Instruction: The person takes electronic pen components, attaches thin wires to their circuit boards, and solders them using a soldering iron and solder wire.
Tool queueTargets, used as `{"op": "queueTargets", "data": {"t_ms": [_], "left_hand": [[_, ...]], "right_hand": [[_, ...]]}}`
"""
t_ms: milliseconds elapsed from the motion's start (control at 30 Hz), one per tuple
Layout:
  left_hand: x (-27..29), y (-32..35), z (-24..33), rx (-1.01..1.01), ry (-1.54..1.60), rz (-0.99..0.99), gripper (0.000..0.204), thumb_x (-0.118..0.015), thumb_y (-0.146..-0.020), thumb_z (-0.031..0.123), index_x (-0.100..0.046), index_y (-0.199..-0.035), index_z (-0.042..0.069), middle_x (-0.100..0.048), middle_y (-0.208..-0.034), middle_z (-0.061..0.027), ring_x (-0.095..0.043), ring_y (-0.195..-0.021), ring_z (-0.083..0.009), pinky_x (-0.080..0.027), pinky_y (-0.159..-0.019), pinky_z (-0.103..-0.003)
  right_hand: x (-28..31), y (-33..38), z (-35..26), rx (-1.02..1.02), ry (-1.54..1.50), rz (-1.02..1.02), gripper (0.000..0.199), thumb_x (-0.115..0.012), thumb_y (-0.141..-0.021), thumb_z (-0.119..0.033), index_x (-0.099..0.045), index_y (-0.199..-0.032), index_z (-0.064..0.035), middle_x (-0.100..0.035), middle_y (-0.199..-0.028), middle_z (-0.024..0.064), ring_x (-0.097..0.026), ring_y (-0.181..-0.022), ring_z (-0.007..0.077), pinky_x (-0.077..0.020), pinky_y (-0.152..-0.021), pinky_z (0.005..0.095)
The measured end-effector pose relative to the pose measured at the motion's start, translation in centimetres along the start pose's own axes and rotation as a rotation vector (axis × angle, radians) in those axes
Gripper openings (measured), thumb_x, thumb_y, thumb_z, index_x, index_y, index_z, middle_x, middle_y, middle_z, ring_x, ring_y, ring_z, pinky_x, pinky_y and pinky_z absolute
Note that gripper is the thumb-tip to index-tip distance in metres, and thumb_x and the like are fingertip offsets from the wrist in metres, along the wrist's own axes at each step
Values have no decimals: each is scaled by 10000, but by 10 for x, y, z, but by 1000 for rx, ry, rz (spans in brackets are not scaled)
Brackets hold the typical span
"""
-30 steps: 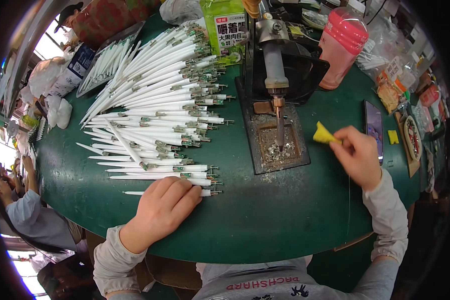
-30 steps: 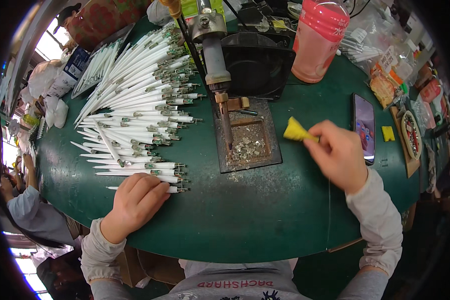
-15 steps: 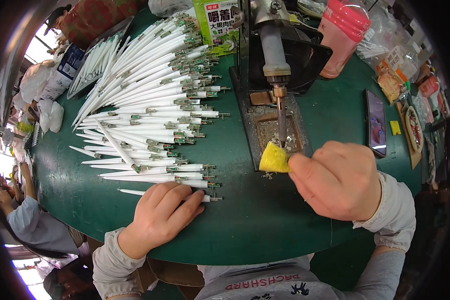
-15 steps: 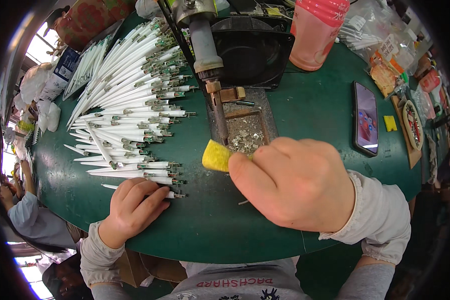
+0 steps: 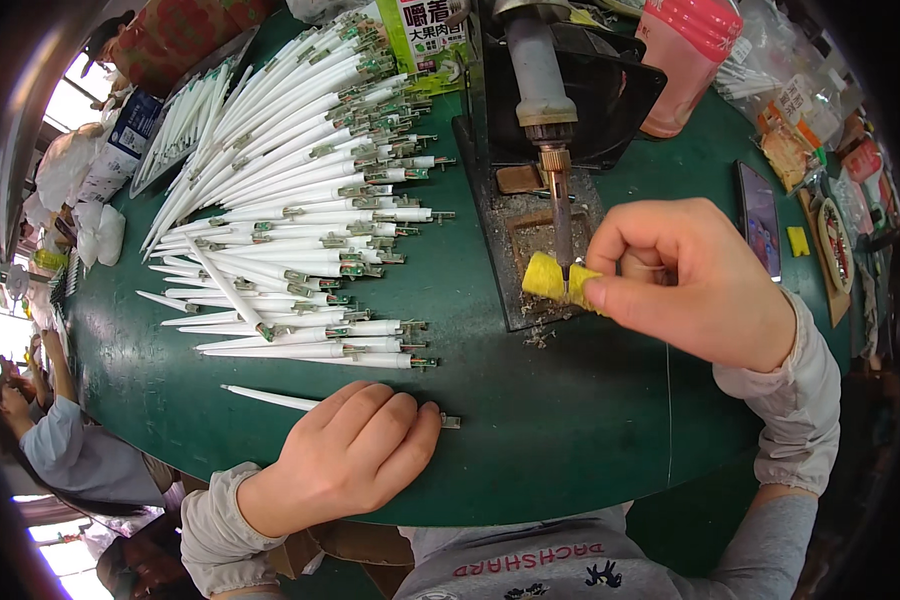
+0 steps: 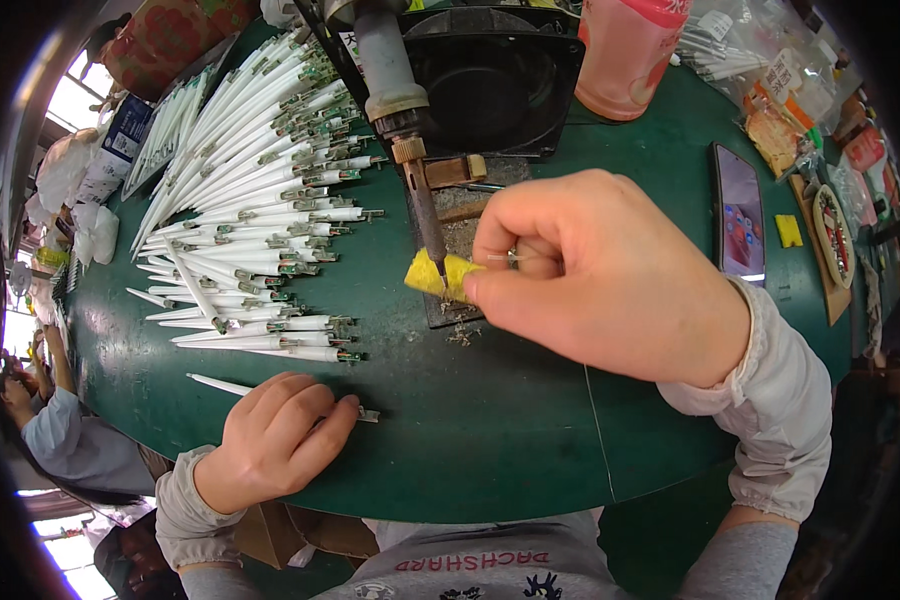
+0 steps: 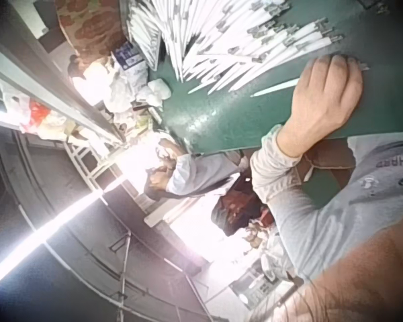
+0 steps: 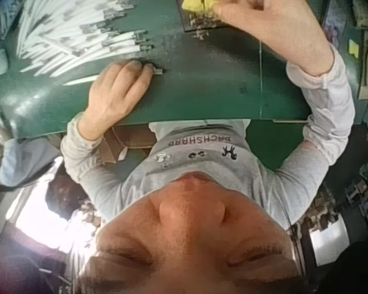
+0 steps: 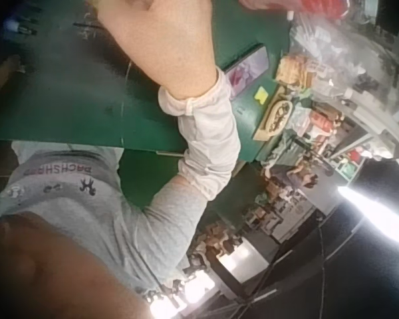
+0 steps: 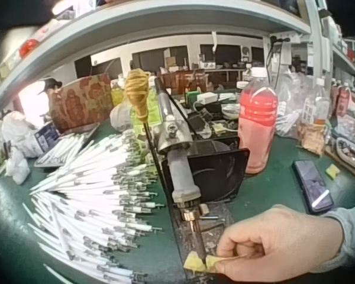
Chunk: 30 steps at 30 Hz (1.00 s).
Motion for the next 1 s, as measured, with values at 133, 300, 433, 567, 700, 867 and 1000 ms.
{"op": "queueTargets", "data": {"t_ms": [133, 300, 433, 567, 700, 867, 1000], "left_hand": [[11, -12, -11, 148, 150, -74, 316, -695, -618, 18, -619, -923, -1, -532, -812, -103, -570, -718, -230, -482, -589, -307], [7, -31, -30, 363, 522, -63, 270, -714, -666, -10, -617, -917, -2, -568, -833, -118, -579, -729, -241, -478, -599, -298], [-9, -45, -33, 458, 773, -150, 201, -690, -730, 1, -617, -917, -6, -601, -844, -107, -593, -730, -210, -480, -612, -281], [-28, -53, -28, 558, 1050, -304, 160, -648, -818, 62, -614, -955, -12, -609, -836, -80, -586, -721, -130, -474, -623, -245], [-44, -54, -27, 725, 1241, -406, 180, -616, -861, 107, -599, -987, -21, -609, -840, -57, -568, -726, -88, -467, -630, -221], [-62, -49, -22, 962, 1657, -462, 216, -595, -873, 79, -539, -1046, -38, -594, -881, -46, -554, -758, -60, -468, -651, -200], [-68, -49, -25, 899, 1579, -417, 221, -597, -861, 40, -520, -1051, -43, -591, -884, -43, -553, -769, -58, -466, -642, -196]], "right_hand": [[1, 11, -9, 180, 267, 60, 117, -634, -728, -103, -564, -703, -13, -475, -473, 73, -459, -387, 174, -341, -412, 288], [50, 36, 8, 199, 748, 474, 135, -663, -710, -68, -547, -761, -23, -437, -497, 93, -462, -423, 190, -326, -418, 309], [60, 45, 12, 52, 863, 523, 155, -689, -716, -91, -562, -783, -32, -483, -514, 91, -520, -456, 215, -380, -439, 312], [11, 41, 1, 237, 321, 149, 134, -680, -726, -69, -578, -806, -34, -531, -579, 57, -532, -481, 155, -406, -443, 277], [-17, 33, -8, 245, 76, -88, 156, -682, -719, -37, -614, -858, -21, -586, -669, 31, -571, -541, 95, -423, -451, 204], [-25, 25, 14, 141, -197, -144, 147, -666, -742, -21, -592, -868, -10, -601, -754, 40, -593, -606, 89, -439, -462, 196], [-29, 22, 21, 28, -260, -180, 141, -658, -741, 4, -588, -863, -5, -597, -801, 58, -592, -632, 96, -446, -477, 199]]}}
Point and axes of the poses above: each hand's wrist, its own y-axis away from the middle knuckle, its own x-axis out of the back of the hand, z = x × y, the point moved 9 cm from there along -y, towards the middle knuckle
